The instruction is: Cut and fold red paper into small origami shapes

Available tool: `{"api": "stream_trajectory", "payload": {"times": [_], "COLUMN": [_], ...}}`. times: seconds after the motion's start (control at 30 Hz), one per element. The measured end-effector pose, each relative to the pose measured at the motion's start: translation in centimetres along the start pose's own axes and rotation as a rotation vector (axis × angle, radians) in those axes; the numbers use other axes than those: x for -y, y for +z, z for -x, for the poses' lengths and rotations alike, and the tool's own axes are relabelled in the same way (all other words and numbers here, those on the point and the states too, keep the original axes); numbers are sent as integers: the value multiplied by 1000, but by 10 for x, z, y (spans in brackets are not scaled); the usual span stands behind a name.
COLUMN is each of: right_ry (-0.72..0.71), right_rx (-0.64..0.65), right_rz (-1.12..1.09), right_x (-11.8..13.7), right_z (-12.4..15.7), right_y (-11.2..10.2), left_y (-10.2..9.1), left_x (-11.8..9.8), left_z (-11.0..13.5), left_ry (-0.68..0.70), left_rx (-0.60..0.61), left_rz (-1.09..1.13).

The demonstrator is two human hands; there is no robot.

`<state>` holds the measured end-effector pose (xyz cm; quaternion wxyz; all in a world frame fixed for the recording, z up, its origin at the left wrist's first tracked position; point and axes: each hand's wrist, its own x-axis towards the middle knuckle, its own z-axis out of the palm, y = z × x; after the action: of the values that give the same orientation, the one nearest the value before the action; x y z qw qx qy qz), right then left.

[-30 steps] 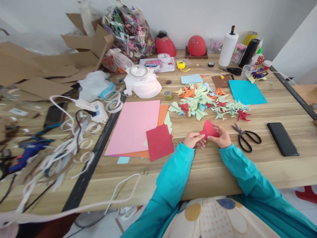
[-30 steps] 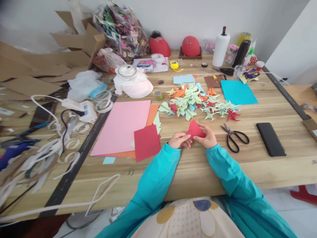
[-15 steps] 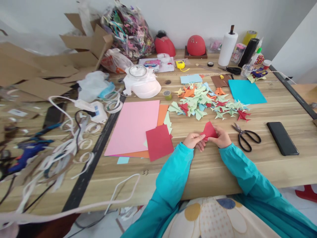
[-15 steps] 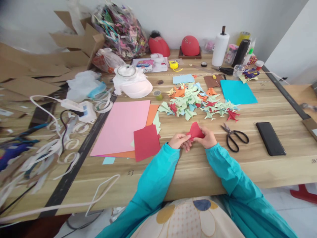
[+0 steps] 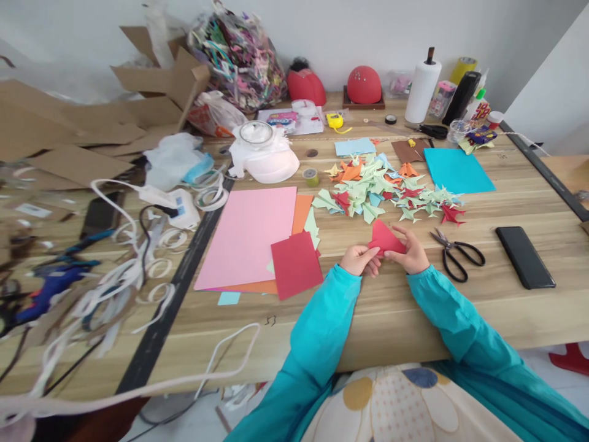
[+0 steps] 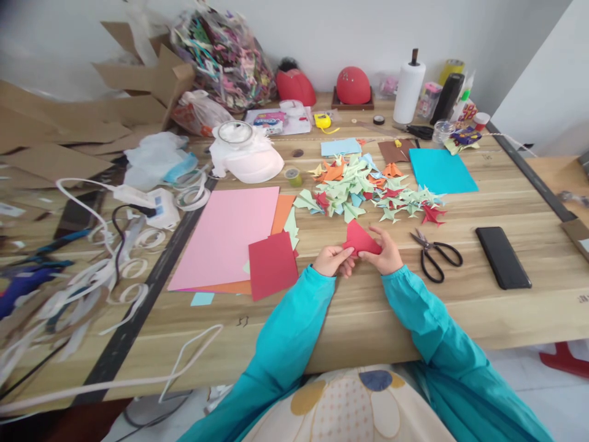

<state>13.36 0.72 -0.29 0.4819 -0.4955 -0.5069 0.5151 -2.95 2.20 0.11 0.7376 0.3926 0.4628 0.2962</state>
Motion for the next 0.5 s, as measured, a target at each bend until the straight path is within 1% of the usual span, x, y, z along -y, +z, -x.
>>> {"api": "stream_trajectory", "payload": {"times": [0.13, 0.27, 0.5], "right_ry": [35, 36, -58], "right_rx": [-20, -29, 17], "right_rz": [-52, -45, 50], "right_x": [5, 5, 8], "right_z": [0, -1, 1], "right_y": [1, -2, -4], "left_y": [0, -1, -7], "left_x": [1, 3, 3], "left_z": [-1, -2, 0], "left_ry": [-8, 30, 73], "left_rx": [44, 74, 117], "left_rz": [22, 77, 34]}}
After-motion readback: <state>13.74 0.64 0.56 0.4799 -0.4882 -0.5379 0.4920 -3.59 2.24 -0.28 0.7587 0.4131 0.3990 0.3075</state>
